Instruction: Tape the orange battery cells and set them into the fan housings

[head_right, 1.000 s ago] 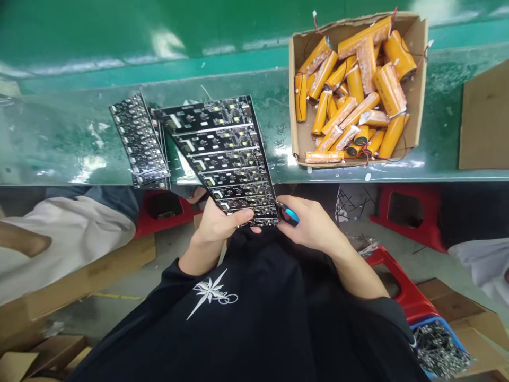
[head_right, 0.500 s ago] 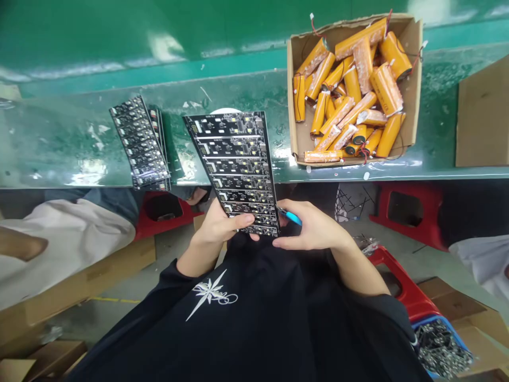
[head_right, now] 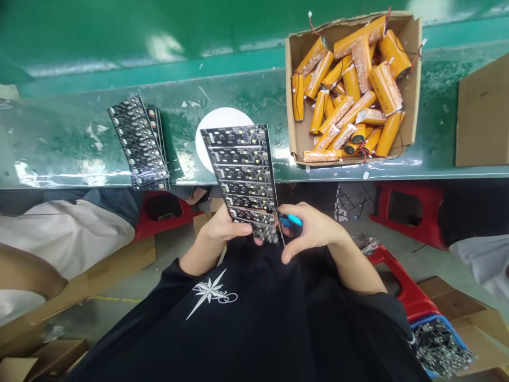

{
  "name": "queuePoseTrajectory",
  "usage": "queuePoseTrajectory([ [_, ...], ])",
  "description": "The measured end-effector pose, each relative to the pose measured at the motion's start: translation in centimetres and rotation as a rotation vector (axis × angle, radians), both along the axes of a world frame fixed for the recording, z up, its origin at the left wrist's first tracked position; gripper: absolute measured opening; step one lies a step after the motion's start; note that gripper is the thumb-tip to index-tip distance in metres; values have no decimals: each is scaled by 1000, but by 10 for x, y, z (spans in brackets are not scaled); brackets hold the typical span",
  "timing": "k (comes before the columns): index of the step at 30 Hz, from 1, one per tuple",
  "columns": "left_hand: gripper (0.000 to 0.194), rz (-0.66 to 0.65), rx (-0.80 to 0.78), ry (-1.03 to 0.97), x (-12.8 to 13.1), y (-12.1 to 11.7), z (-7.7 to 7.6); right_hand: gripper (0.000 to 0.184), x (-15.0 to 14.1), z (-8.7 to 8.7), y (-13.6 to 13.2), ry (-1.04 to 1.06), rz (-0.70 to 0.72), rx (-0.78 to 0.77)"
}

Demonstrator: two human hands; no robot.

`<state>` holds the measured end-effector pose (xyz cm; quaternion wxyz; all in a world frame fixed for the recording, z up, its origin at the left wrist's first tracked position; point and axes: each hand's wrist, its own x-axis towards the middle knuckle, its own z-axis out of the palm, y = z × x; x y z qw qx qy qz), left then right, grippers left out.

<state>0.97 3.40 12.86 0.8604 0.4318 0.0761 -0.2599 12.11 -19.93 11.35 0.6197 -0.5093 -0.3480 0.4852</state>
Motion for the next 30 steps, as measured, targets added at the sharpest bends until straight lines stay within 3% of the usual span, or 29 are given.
queuePoseTrajectory([
  [4, 61, 272, 153, -50, -6, 6, -1, 71, 9, 16, -6, -232, -54, -168],
  [7, 60, 467, 302, -68, -5, 1, 0, 71, 14, 26, -10, -329, 5, -189],
  [10, 63, 628, 432, -66, -1, -9, 0, 74, 13, 28, -10, -390, 23, -228],
  [13, 60, 734, 543, -69, 0, -15, 0, 78, 9, 25, -8, -454, -64, -291],
  [16, 52, 751, 618, -109, -3, -16, -2, 78, 4, 22, -5, -486, -103, -313],
  [22, 44, 567, 655, -126, -8, -13, 1, 67, 2, 26, 0, -467, -168, -378],
  [26, 48, 589, 530, -57, -5, -14, 2, 64, 9, 26, -1, -379, -108, -373],
  [30, 55, 528, 286, 36, -1, -18, 1, 68, 10, 12, -2, -84, -10, -171],
])
